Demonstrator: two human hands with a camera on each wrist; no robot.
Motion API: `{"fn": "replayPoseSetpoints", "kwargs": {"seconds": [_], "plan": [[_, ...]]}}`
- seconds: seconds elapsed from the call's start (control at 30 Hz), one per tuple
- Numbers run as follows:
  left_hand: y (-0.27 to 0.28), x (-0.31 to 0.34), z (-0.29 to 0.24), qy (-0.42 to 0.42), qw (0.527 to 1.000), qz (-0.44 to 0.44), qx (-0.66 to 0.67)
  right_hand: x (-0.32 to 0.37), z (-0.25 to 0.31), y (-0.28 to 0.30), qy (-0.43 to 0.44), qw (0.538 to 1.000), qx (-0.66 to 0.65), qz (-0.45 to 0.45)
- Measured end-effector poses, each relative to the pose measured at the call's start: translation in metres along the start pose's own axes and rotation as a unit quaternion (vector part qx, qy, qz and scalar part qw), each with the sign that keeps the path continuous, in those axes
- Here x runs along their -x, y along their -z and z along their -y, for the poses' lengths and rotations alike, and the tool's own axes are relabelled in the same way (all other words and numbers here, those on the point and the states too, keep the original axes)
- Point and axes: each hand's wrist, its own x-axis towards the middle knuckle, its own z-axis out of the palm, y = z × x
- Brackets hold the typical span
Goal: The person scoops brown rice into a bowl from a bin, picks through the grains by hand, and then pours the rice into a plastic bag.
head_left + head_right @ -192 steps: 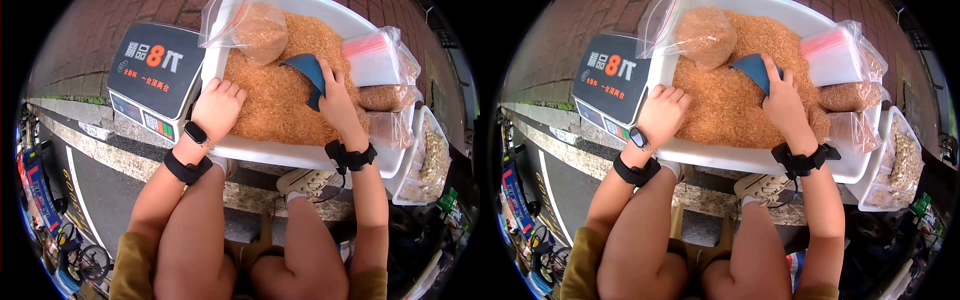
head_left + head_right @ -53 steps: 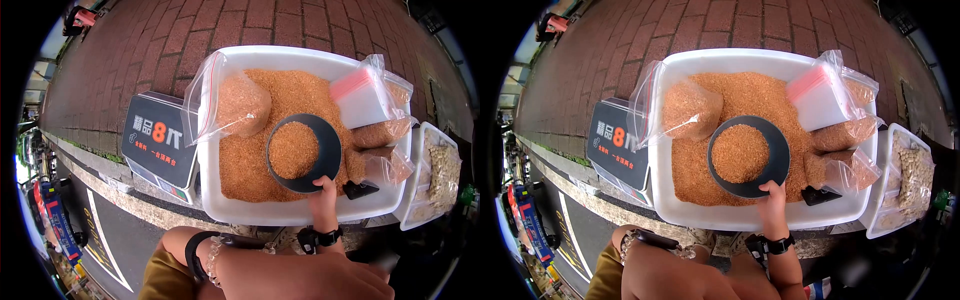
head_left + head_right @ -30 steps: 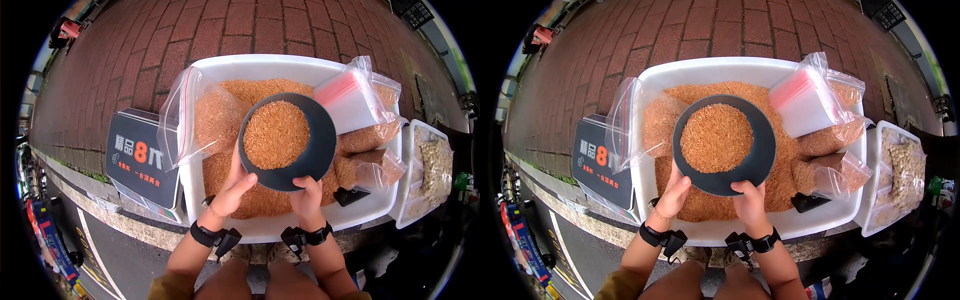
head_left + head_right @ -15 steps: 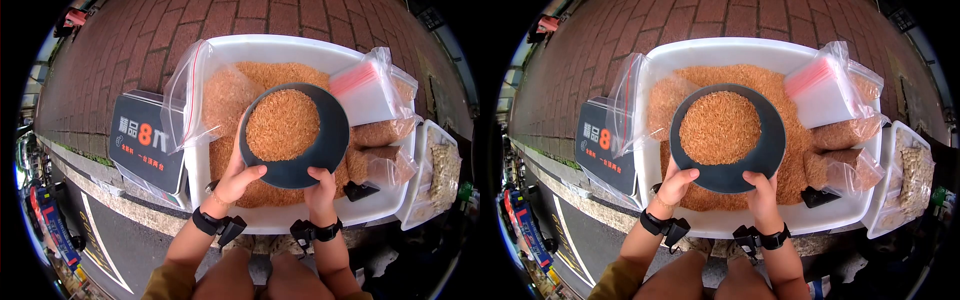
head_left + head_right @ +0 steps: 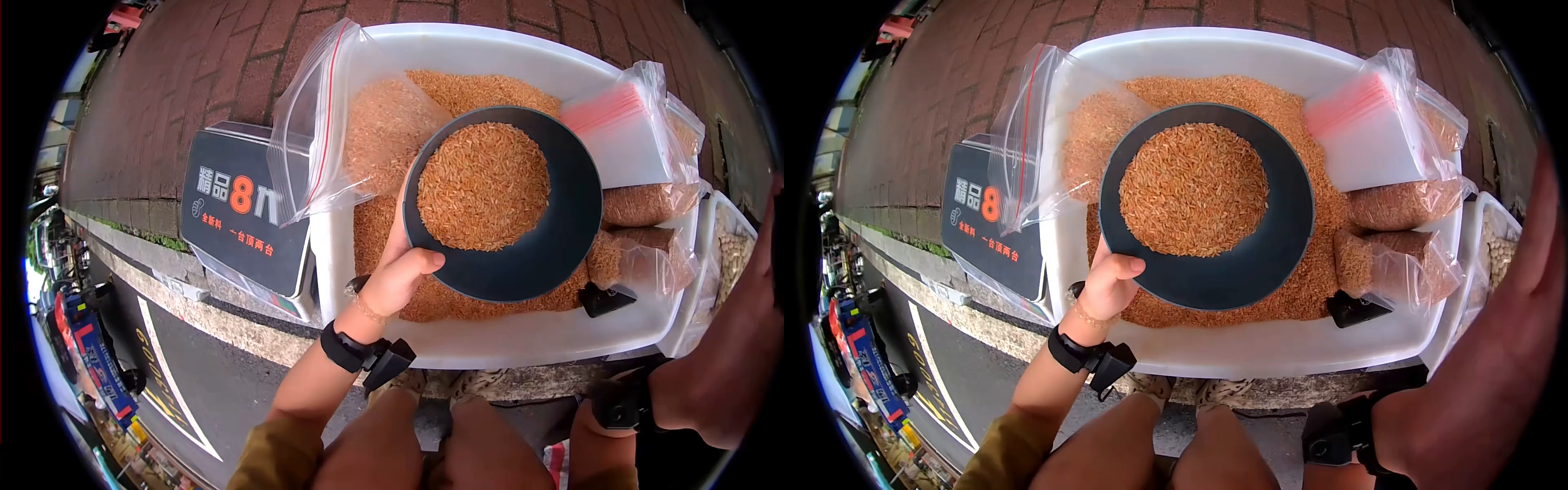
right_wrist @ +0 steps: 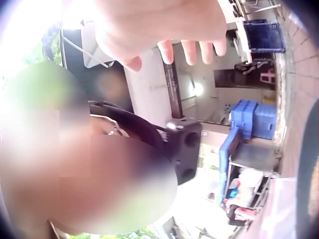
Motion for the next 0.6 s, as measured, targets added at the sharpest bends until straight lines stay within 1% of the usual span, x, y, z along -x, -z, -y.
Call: {"fn": "replayPoseSetpoints", "kwargs": {"seconds": [0.03, 0.07, 0.13, 0.17, 0.37, 0.5, 0.6], "plan": [[-0.001, 0.000, -0.001, 0.012, 1.000, 0.004, 0.010, -0.010, 0.002, -0.004, -0.009, 0.997, 0.066, 0.045], [-0.001, -0.001, -0.001, 0.016, 1.000, 0.010, 0.007, -0.018, 0.002, -0.007, -0.016, 0.991, 0.113, 0.070], [0.000, -0.001, 0.001, 0.002, 1.000, 0.016, -0.010, -0.026, -0.003, -0.009, -0.023, 0.984, 0.157, 0.086], [0.000, -0.002, 0.001, -0.012, 0.999, 0.015, -0.028, -0.027, -0.004, -0.009, -0.025, 0.981, 0.167, 0.092], [0.002, -0.002, 0.002, 0.010, 1.000, 0.005, -0.020, -0.020, -0.009, -0.007, -0.025, 0.974, 0.196, 0.107], [-0.001, -0.003, 0.001, -0.006, 1.000, -0.003, -0.029, -0.024, -0.014, -0.006, -0.016, 0.971, 0.212, 0.108], [-0.003, 0.001, -0.004, 0.028, 0.999, -0.015, -0.032, -0.030, -0.017, -0.005, -0.009, 0.968, 0.223, 0.114]]}}
